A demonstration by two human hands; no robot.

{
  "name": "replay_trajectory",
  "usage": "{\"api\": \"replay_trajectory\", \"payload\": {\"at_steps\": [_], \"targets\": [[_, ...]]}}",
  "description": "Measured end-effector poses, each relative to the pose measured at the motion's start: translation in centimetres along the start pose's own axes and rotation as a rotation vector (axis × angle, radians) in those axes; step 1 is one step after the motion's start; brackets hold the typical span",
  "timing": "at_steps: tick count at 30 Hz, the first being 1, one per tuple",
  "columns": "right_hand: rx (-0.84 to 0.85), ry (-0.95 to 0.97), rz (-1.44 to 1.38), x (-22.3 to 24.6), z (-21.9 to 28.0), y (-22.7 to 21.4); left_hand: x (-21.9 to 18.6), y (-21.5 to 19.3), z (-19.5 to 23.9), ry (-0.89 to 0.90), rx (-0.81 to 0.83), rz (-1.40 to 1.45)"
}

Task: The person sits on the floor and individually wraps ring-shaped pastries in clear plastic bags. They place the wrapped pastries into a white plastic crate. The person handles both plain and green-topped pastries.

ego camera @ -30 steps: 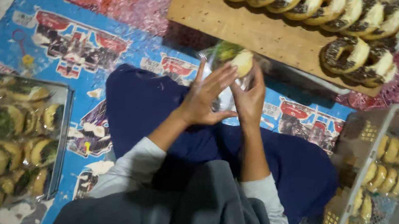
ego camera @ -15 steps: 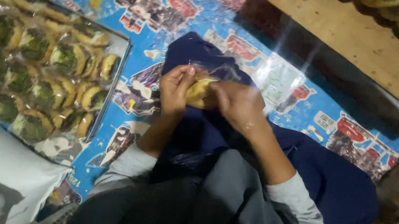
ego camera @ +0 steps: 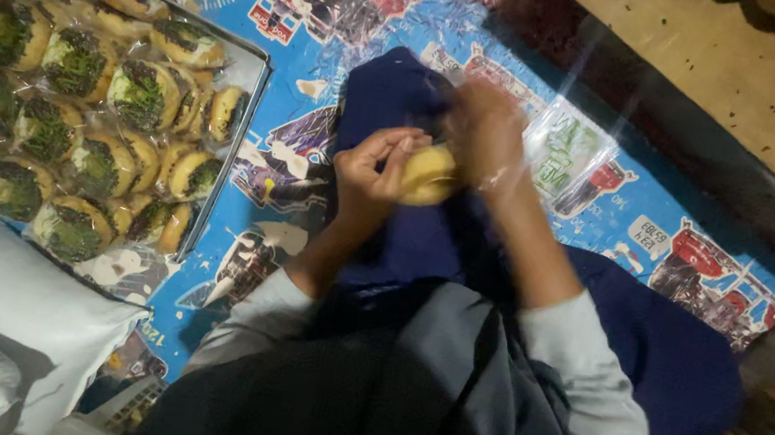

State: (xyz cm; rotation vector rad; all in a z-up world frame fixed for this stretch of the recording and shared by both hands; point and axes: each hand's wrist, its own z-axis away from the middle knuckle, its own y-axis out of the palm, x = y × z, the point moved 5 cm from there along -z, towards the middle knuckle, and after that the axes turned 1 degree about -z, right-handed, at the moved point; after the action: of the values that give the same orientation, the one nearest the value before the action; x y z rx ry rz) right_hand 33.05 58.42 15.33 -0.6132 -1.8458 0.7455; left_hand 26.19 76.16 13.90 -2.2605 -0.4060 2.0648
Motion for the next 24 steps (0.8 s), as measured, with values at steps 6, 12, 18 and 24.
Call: {"api": "replay_trajectory", "payload": {"at_steps": [6,12,18,24], "targets": [[0.357,0.508,-0.719,-4.0,4.8,-1.1,-2.1,-0.8,0.2,-0.144,-0.213,-0.039],[0.281,0.546,-1.078,-2.1,9.7,5.3,-2.6,-0.5,0.0,0.307,-0.182,-0.162],[0.256,0.558,-0.812,-2.1,7.1,4.6,7.8,-0.3,-1.5,-0.560,0.125,0.739],[-0.218,0.229,-0.444,0.6,3.8,-0.8,5.2,-0.3,-2.0,-0.188,0.054,0.511]]}}
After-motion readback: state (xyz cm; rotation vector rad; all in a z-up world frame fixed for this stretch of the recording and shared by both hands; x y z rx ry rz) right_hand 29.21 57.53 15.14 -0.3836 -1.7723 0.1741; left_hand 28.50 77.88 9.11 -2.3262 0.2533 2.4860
